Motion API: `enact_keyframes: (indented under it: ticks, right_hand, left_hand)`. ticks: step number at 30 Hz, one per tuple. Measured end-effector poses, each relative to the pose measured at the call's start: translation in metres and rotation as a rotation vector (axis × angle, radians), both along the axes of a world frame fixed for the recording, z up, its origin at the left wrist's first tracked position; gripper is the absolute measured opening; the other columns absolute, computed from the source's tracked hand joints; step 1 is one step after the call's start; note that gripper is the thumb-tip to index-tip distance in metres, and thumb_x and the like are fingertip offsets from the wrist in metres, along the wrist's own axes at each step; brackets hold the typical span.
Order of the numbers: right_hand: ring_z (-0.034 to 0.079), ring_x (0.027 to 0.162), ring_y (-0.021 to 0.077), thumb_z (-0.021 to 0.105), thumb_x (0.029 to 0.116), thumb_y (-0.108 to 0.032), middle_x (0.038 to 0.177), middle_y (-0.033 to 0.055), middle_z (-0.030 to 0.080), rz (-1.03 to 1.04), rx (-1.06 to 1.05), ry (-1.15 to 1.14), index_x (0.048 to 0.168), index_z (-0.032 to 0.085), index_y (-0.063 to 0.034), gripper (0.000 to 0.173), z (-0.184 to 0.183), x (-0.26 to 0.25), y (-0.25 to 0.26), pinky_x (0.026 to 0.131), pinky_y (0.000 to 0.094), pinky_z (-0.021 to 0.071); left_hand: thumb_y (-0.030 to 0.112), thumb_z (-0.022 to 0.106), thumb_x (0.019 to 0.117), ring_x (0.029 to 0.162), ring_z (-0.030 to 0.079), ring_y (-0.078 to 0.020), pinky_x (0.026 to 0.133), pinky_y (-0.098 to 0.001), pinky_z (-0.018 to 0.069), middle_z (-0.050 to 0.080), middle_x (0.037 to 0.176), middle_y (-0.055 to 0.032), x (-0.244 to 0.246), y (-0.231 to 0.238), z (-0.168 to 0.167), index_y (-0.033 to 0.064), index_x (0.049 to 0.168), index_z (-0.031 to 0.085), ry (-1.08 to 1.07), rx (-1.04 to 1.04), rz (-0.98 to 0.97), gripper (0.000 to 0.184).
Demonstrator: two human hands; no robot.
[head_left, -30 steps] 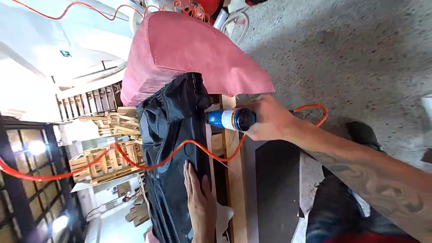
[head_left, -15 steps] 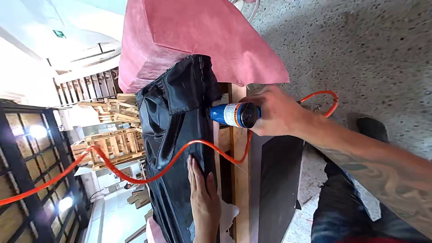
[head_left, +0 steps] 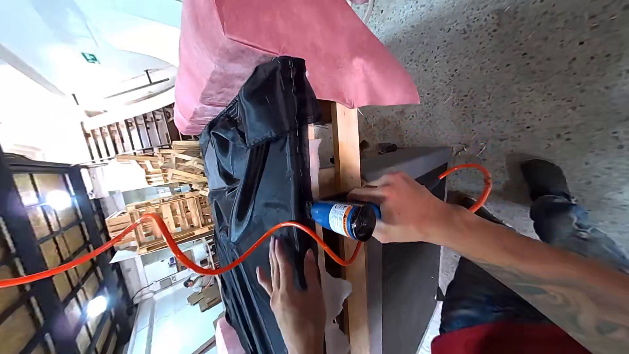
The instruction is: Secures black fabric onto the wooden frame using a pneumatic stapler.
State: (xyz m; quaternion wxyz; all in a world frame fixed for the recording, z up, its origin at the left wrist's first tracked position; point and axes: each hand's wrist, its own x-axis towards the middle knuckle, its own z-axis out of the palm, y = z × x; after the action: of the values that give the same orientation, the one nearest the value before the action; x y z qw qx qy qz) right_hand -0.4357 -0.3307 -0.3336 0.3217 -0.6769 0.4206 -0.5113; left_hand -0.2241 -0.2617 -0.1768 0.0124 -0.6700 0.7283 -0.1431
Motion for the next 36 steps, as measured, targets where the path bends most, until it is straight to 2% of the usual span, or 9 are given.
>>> enact_keyframes:
  ticks: [3,6,10,15,19,21,23,28,36]
  right_hand:
    - [0.067,0.069,0.0094,0.071,0.0731,-0.039,0.075,-0.0079,0.069,0.032,0.03,0.011,0.097,0.075,-0.0255,0.028,0.002,0.014,0.02,0.059,0.0371,0.0543]
    - [0.065,0.068,0.0067,0.069,0.0751,-0.041,0.074,-0.0098,0.067,0.036,0.019,-0.009,0.095,0.074,-0.0266,0.025,-0.001,0.03,0.04,0.058,0.0349,0.0535]
    - [0.064,0.065,0.0058,0.068,0.0765,-0.039,0.071,-0.01,0.065,0.014,-0.03,-0.002,0.092,0.072,-0.025,0.021,0.001,0.046,0.067,0.055,0.0323,0.0514]
    - [0.064,0.064,0.0054,0.068,0.0766,-0.036,0.071,-0.0093,0.066,-0.03,-0.076,-0.044,0.092,0.075,-0.0227,0.022,0.004,0.071,0.105,0.053,0.0308,0.051]
    - [0.064,0.063,0.0067,0.069,0.0751,-0.034,0.071,-0.0079,0.066,-0.036,-0.104,-0.046,0.092,0.075,-0.021,0.022,0.008,0.087,0.133,0.052,0.031,0.0505]
    - [0.063,0.063,0.0064,0.069,0.0742,-0.034,0.071,-0.0084,0.066,-0.038,-0.1,-0.038,0.091,0.074,-0.0214,0.022,0.011,0.095,0.146,0.052,0.0311,0.0503]
    - [0.063,0.062,0.0072,0.069,0.0754,-0.035,0.07,-0.008,0.065,-0.029,-0.094,-0.033,0.091,0.074,-0.0211,0.021,0.012,0.104,0.16,0.052,0.0317,0.0501]
    - [0.062,0.061,0.0077,0.068,0.0758,-0.036,0.067,-0.0079,0.063,0.0,-0.071,-0.053,0.09,0.074,-0.0219,0.022,0.009,0.131,0.196,0.051,0.0328,0.0486]
    - [0.064,0.063,0.01,0.069,0.0753,-0.036,0.069,-0.0064,0.064,0.007,-0.034,-0.035,0.09,0.073,-0.0211,0.022,0.012,0.168,0.253,0.052,0.0352,0.0505]
  left_hand:
    - [0.043,0.062,0.1001,0.138,0.056,-0.0272,0.119,-0.0589,0.0371,0.061,0.145,-0.0144,0.022,0.027,0.005,-0.0002,0.139,0.062,0.046,0.043,0.051,0.058]
    - [0.041,0.058,0.1026,0.144,0.049,-0.03,0.122,-0.0569,0.0329,0.055,0.15,-0.017,0.041,0.045,0.004,-0.0034,0.144,0.056,0.065,0.091,-0.003,0.06]
    - [0.045,0.053,0.1039,0.147,0.044,-0.0326,0.12,-0.0455,0.0397,0.046,0.156,-0.0232,0.064,0.057,0.002,-0.0064,0.151,0.045,0.089,0.185,-0.062,0.07]
    - [0.037,0.054,0.1039,0.154,0.032,-0.0305,0.127,-0.0465,0.0283,0.039,0.162,-0.0195,0.085,0.065,-0.001,-0.006,0.149,0.047,0.079,0.186,-0.178,0.063]
    - [0.03,0.063,0.0997,0.146,0.044,-0.0365,0.124,-0.0547,0.0331,0.052,0.152,-0.0216,0.103,0.113,0.0,-0.0034,0.142,0.058,0.086,0.037,-0.231,0.054]
    - [0.024,0.07,0.0954,0.137,0.055,-0.0359,0.118,-0.0523,0.0439,0.061,0.142,-0.0215,0.116,0.145,0.006,-0.0005,0.127,0.071,0.128,-0.025,-0.237,0.04]
    - [0.021,0.072,0.0941,0.132,0.061,-0.0317,0.114,-0.0444,0.0497,0.066,0.136,-0.0202,0.129,0.176,0.01,-0.0016,0.122,0.074,0.174,-0.026,-0.181,0.036]
    - [0.03,0.056,0.1048,0.147,0.044,-0.0257,0.122,-0.0393,0.0397,0.047,0.157,-0.0183,0.155,0.218,0.012,-0.0041,0.149,0.05,0.188,0.161,-0.039,0.056]
    - [0.048,0.053,0.1045,0.155,0.031,-0.0228,0.125,-0.0403,0.0343,0.034,0.166,-0.014,0.195,0.251,0.014,0.0021,0.158,0.038,0.235,0.26,0.02,0.072]
